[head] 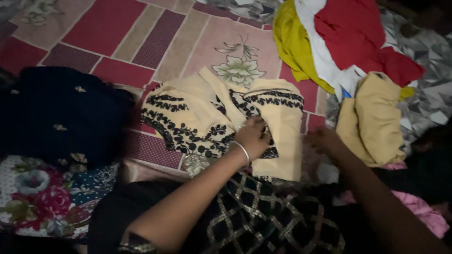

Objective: The person folds a cream-colored patterned garment, then a yellow pair of pants, and finally a red garment. Each item is smoothed, folded into a compact rectangle, and placed on a growing pile on the bed.

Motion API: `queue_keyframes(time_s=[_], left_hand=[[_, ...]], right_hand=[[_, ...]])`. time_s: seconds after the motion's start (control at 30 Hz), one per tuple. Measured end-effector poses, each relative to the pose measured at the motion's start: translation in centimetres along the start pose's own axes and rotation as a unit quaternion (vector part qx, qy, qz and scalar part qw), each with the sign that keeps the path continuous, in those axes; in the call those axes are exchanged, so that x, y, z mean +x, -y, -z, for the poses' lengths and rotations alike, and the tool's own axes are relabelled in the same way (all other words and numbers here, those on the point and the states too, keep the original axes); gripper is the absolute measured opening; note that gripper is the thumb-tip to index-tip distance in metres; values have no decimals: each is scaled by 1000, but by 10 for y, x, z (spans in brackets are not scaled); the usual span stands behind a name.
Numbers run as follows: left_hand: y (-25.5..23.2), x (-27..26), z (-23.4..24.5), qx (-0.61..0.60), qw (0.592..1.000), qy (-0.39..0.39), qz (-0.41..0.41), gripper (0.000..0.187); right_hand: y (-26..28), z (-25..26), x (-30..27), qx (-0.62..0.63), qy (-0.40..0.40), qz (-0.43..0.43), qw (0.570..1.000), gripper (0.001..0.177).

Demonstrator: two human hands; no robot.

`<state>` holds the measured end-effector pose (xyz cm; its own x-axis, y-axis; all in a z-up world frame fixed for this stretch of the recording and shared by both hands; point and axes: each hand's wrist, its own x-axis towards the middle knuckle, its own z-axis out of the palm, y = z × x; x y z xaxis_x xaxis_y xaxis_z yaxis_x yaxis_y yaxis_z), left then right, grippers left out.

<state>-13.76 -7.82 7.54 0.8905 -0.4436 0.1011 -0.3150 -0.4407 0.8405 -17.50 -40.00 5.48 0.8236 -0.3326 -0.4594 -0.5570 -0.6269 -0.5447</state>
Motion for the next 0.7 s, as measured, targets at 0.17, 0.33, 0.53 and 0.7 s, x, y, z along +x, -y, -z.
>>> queue_keyframes(time_s=[0.17, 0.33, 0.53, 0.7], left_hand=[[8, -4, -10, 283, 931, 205, 102, 59], [32, 0, -16, 294, 924, 201, 137, 51], [33, 2, -67, 227, 956, 167, 76, 67], [23, 23, -118, 127, 977, 154, 71, 66]], right_hand=[[-8, -29, 28, 177, 138, -25, 974, 48], [21, -38, 16, 223, 157, 13, 962, 45], [15, -1, 16, 260, 119, -10, 958, 32], [-8, 48, 55, 188, 124, -72, 972, 32]])
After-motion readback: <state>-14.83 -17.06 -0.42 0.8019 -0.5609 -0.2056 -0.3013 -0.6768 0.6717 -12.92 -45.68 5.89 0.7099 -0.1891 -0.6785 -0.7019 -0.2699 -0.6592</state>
